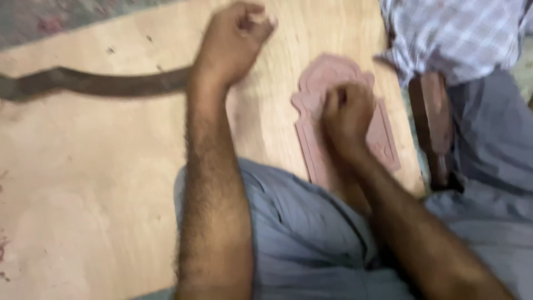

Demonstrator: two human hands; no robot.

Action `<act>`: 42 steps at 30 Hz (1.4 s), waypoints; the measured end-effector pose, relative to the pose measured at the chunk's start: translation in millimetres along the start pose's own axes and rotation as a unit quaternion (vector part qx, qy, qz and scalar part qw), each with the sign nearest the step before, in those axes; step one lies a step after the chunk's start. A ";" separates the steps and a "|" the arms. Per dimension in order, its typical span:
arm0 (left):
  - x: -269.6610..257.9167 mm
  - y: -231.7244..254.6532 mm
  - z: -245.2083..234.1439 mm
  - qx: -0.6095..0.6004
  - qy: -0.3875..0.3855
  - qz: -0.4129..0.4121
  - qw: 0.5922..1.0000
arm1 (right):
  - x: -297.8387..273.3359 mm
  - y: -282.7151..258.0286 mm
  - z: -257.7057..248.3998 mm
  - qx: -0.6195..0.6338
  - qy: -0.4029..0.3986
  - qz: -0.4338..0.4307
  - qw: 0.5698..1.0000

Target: The person carves a floral design into a piece of wood using a small hand chisel, periodically brushing away wood shavings with a brush and using a wooden mallet for more force.

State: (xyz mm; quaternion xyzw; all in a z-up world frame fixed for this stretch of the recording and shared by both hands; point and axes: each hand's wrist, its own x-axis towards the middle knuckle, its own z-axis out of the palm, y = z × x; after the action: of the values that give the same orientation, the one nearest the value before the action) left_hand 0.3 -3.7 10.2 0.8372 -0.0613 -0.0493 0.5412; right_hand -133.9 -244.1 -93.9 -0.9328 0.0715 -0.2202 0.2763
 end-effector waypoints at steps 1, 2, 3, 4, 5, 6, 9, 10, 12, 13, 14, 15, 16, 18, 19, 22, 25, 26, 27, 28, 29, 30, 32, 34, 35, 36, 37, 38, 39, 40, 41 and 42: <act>-5.2 0.2 2.0 0.004 0.007 -0.009 1.000 | -0.3 -3.5 1.4 -0.034 -0.003 -0.038 0.999; -5.6 -0.7 2.0 0.008 0.013 -0.018 1.000 | 8.5 -5.2 5.1 -0.029 0.001 -0.046 0.999; -4.6 -4.4 3.6 0.008 0.012 -0.021 1.000 | 6.5 -4.5 2.9 -0.043 0.014 -0.073 0.996; -0.2 -8.5 6.1 -0.002 0.015 -0.007 1.000 | 4.6 -2.7 0.4 -0.057 0.028 -0.101 0.993; 1.5 -13.2 12.4 -0.011 0.010 0.004 1.000 | 6.8 0.8 -1.1 -0.060 0.024 -0.093 0.994; 0.0 -17.2 22.4 -0.012 0.001 0.000 1.000 | 18.0 5.0 0.4 -0.002 0.034 -0.028 0.999; -2.7 -15.3 47.8 0.063 -0.041 -0.028 0.997 | 43.8 15.3 -12.3 0.147 0.034 0.142 0.978; -8.8 -11.6 58.6 0.080 -0.060 -0.055 0.994 | 50.7 19.0 -18.8 0.227 0.012 0.248 0.942; -20.5 -4.8 77.3 0.138 -0.090 -0.054 0.985 | 41.4 28.5 -34.9 0.251 0.014 0.261 0.932; -22.5 0.0 86.5 0.195 -0.116 -0.050 0.973 | 35.9 33.6 -43.9 0.275 0.016 0.271 0.922; -23.4 5.4 96.4 0.194 -0.119 -0.047 0.973 | 28.2 37.9 -52.9 0.274 0.020 0.272 0.922; -25.5 9.3 105.2 0.234 -0.121 -0.032 0.964 | 16.9 40.3 -61.5 0.240 -0.001 0.233 0.943; -27.4 11.5 111.8 0.272 -0.122 -0.016 0.954 | 5.7 41.5 -69.5 0.205 -0.022 0.193 0.959; -26.7 12.0 117.4 0.302 -0.140 -0.021 0.943 | -13.2 39.6 -80.2 0.226 -0.023 0.226 0.947; -26.0 11.4 120.0 0.328 -0.158 -0.029 0.931 | -18.5 38.7 -84.5 0.244 -0.027 0.259 0.934; -25.9 4.0 123.7 0.326 -0.164 -0.058 0.929 | -22.9 37.5 -88.2 0.261 -0.014 0.212 0.942; -30.6 -5.4 130.4 0.344 -0.157 -0.062 0.924 | -20.6 37.8 -84.1 0.253 -0.023 0.259 0.932; -32.5 -8.2 133.2 0.348 -0.157 -0.063 0.922 | -20.2 39.3 -82.4 0.257 -0.023 0.260 0.931; -34.3 -10.4 136.5 0.349 -0.145 -0.058 0.924 | -20.1 41.1 -79.3 0.253 -0.026 0.232 0.939; -35.4 -12.3 139.0 0.351 -0.134 -0.053 0.925 | -20.4 43.2 -76.0 0.249 -0.029 0.204 0.946; -36.1 -13.6 141.0 0.354 -0.132 -0.055 0.924 | -20.5 45.7 -73.2 0.252 -0.030 0.204 0.945; -36.8 -14.8 142.4 0.353 -0.127 -0.055 0.926 | -20.7 47.7 -70.5 0.249 -0.034 0.203 0.946; -37.5 -16.2 145.1 0.350 -0.120 -0.056 0.927 | -22.2 50.8 -69.6 0.246 -0.039 0.202 0.947; -34.5 -15.1 146.3 0.371 -0.079 -0.032 0.925 | -24.0 50.4 -69.8 0.259 -0.041 0.190 0.946; -31.0 -13.7 143.7 0.371 -0.077 -0.034 0.925 | -23.8 49.8 -70.4 0.259 -0.043 0.188 0.946; -26.8 -11.9 137.7 0.356 -0.013 -0.031 0.934 | -23.4 48.5 -70.7 0.242 -0.042 0.178 0.953; -24.6 -9.7 129.7 0.339 0.052 -0.028 0.939 | -22.3 46.9 -70.9 0.225 -0.041 0.168 0.959; -23.3 -7.5 118.6 0.339 0.053 -0.030 0.939 | -20.1 44.9 -70.4 0.225 -0.042 0.166 0.959; -21.4 -4.9 104.7 0.303 0.105 -0.026 0.947 | -17.2 43.4 -70.3 0.198 -0.038 0.119 0.972; -19.9 -2.3 88.9 0.266 0.157 -0.021 0.951 | -13.4 41.4 -69.6 0.170 -0.033 0.071 0.982; -25.3 -2.4 71.1 0.220 0.185 0.004 0.958 | -7.8 40.1 -68.8 0.168 -0.036 0.071 0.983; -34.6 -4.0 52.3 0.173 0.212 0.030 0.961 | 1.5 39.3 -67.1 0.150 -0.058 0.060 0.985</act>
State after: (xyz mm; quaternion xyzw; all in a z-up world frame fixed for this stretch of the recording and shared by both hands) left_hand -41.5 -43.7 -14.3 0.9072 0.0223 0.1571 0.3897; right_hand -163.3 -309.8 -64.5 -0.8858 0.0771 -0.1573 0.4297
